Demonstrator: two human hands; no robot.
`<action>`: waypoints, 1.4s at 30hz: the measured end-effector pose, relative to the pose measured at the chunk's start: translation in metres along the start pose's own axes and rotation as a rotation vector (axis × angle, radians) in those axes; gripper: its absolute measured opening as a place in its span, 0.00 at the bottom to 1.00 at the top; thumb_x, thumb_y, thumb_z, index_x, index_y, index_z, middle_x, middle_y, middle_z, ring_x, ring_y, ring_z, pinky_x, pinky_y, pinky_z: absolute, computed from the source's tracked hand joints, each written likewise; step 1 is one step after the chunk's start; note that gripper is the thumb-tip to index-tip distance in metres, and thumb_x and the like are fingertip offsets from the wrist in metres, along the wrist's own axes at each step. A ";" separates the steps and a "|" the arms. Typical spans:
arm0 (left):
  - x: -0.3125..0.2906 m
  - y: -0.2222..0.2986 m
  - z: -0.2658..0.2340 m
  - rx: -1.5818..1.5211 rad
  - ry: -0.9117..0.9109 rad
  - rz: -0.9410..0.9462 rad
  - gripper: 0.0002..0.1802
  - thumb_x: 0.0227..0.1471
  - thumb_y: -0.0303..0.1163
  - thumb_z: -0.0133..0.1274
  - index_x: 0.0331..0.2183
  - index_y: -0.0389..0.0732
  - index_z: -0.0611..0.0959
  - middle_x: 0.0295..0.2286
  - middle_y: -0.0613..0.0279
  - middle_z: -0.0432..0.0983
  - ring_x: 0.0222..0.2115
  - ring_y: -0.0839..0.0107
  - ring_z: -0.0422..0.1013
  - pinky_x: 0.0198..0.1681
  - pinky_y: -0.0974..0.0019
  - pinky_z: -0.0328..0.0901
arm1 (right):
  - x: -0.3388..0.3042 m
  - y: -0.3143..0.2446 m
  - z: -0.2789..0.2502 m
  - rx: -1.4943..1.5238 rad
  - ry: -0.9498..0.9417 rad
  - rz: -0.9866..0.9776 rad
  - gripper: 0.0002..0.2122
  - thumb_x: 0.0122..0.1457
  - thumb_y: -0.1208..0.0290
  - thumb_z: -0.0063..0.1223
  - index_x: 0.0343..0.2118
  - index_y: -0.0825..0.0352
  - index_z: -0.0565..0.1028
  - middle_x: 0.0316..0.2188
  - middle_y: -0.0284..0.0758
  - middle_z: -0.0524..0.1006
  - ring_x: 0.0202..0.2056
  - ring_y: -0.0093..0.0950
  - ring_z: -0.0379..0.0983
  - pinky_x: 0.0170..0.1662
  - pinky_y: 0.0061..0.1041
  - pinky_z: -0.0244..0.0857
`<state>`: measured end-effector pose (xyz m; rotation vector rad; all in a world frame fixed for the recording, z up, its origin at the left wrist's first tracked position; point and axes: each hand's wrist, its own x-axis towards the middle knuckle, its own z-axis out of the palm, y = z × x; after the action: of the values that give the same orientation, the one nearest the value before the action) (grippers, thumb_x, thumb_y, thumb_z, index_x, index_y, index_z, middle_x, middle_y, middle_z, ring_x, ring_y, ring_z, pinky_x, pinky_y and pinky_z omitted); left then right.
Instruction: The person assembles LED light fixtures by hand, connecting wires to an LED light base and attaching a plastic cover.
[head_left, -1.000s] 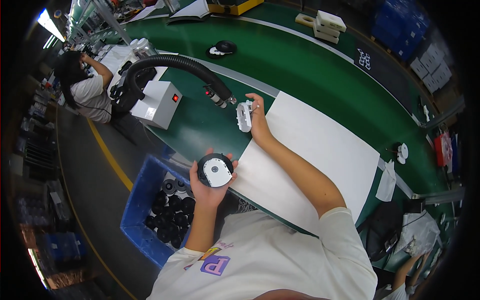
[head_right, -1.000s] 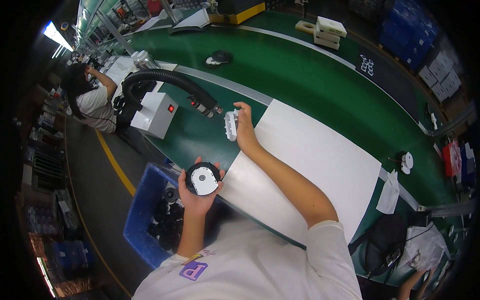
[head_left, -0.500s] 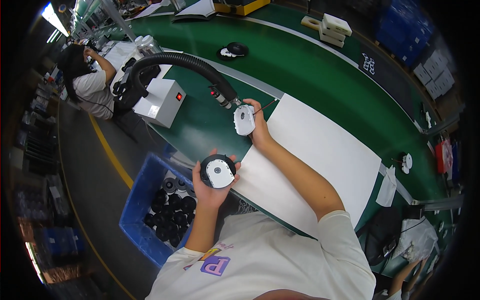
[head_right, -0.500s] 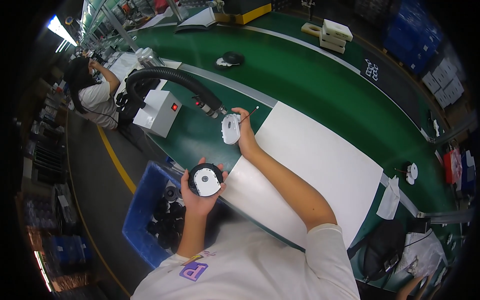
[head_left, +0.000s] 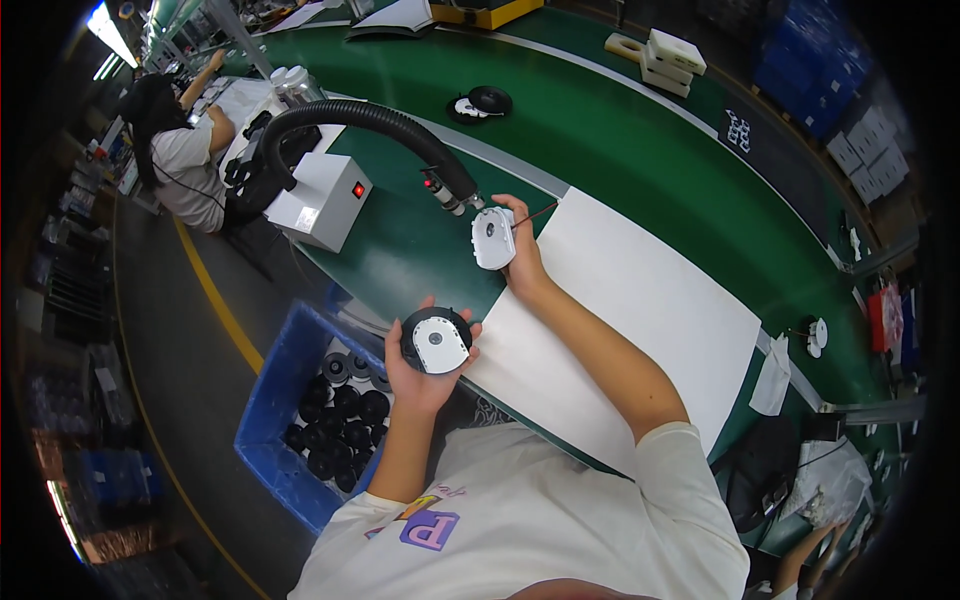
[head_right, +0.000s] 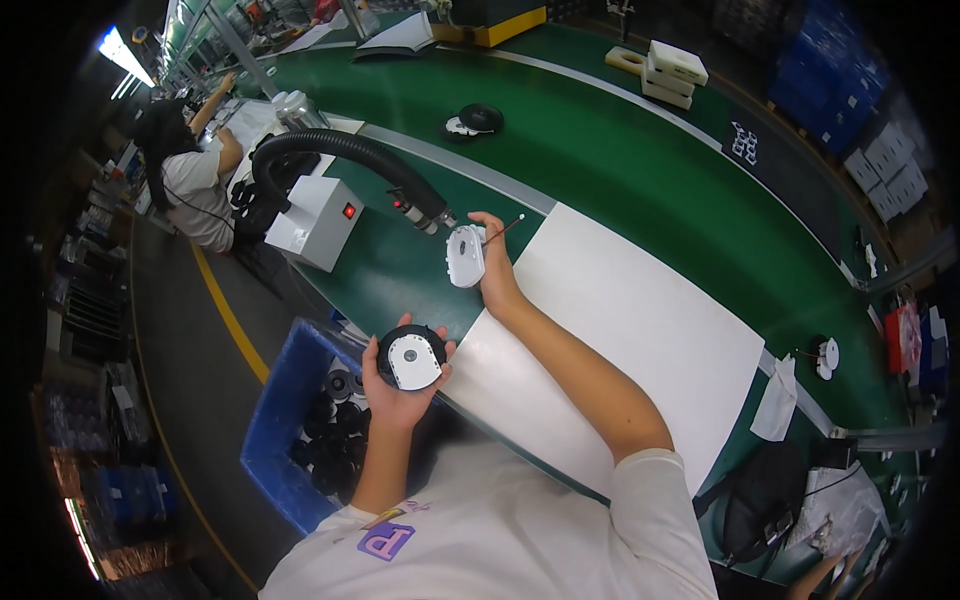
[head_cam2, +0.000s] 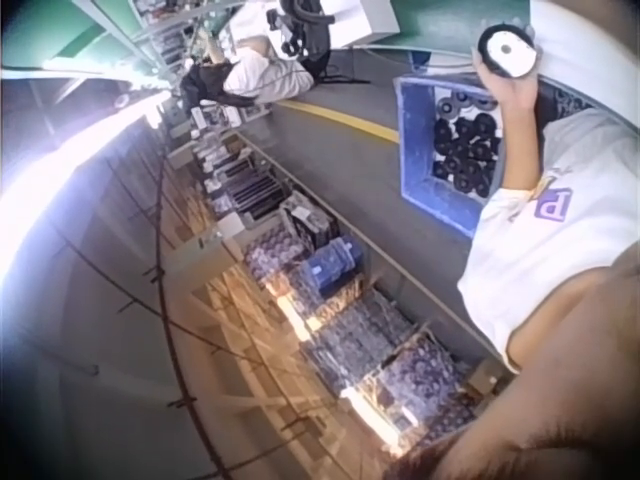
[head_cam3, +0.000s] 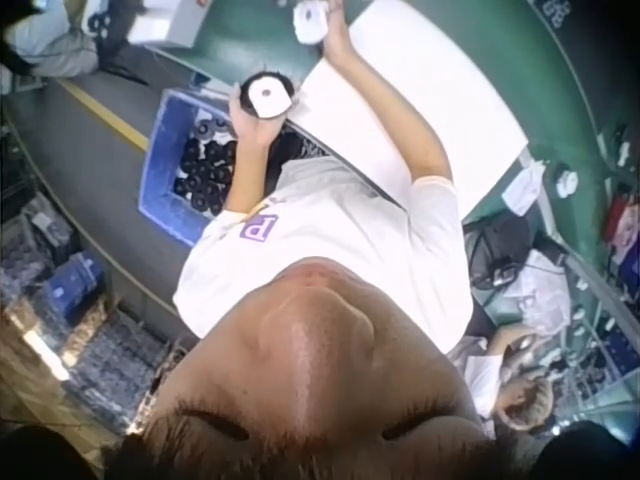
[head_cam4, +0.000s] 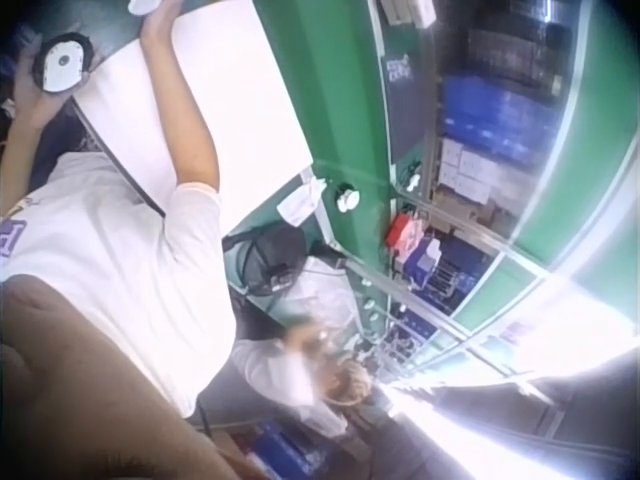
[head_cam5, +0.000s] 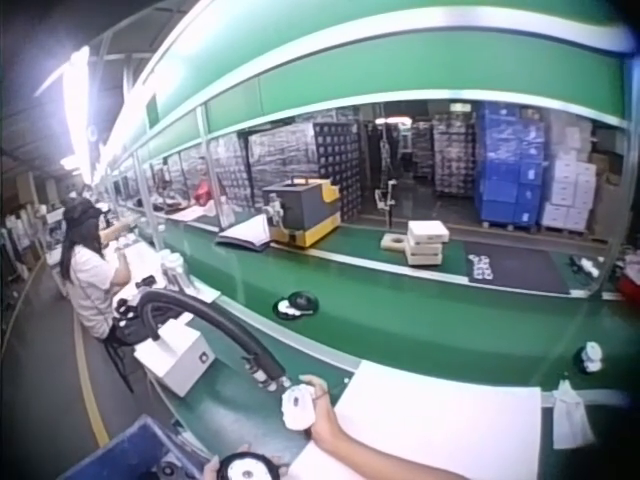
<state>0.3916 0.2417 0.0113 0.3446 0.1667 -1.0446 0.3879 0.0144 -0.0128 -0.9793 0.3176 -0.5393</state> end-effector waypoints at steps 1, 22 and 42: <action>0.000 0.000 0.000 0.001 -0.002 -0.001 0.32 0.59 0.57 0.40 0.59 0.52 0.68 0.55 0.35 0.63 0.53 0.37 0.63 0.45 0.42 0.67 | 0.002 0.000 0.000 0.005 -0.005 -0.005 0.21 0.70 0.46 0.20 0.57 0.48 0.61 0.41 0.31 0.75 0.39 0.23 0.74 0.39 0.24 0.72; 0.144 -0.007 0.067 -0.139 -0.132 -0.042 0.30 0.58 0.53 0.40 0.56 0.46 0.71 0.55 0.42 0.63 0.55 0.43 0.61 0.56 0.45 0.60 | -0.093 -0.119 0.010 0.685 -0.119 0.281 0.20 0.67 0.47 0.30 0.52 0.53 0.68 0.30 0.46 0.72 0.21 0.29 0.61 0.21 0.26 0.53; 0.053 -0.124 0.145 0.764 -0.542 0.295 0.39 0.60 0.59 0.34 0.62 0.41 0.58 0.55 0.45 0.65 0.54 0.59 0.66 0.59 0.58 0.59 | -0.143 -0.163 -0.038 -1.286 0.180 -1.060 0.16 0.54 0.56 0.51 0.42 0.58 0.74 0.29 0.35 0.67 0.24 0.32 0.65 0.26 0.30 0.58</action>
<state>0.3065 0.0903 0.1068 0.7302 -0.7699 -0.8396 0.2051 -0.0031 0.1077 -2.3840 0.2710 -1.4674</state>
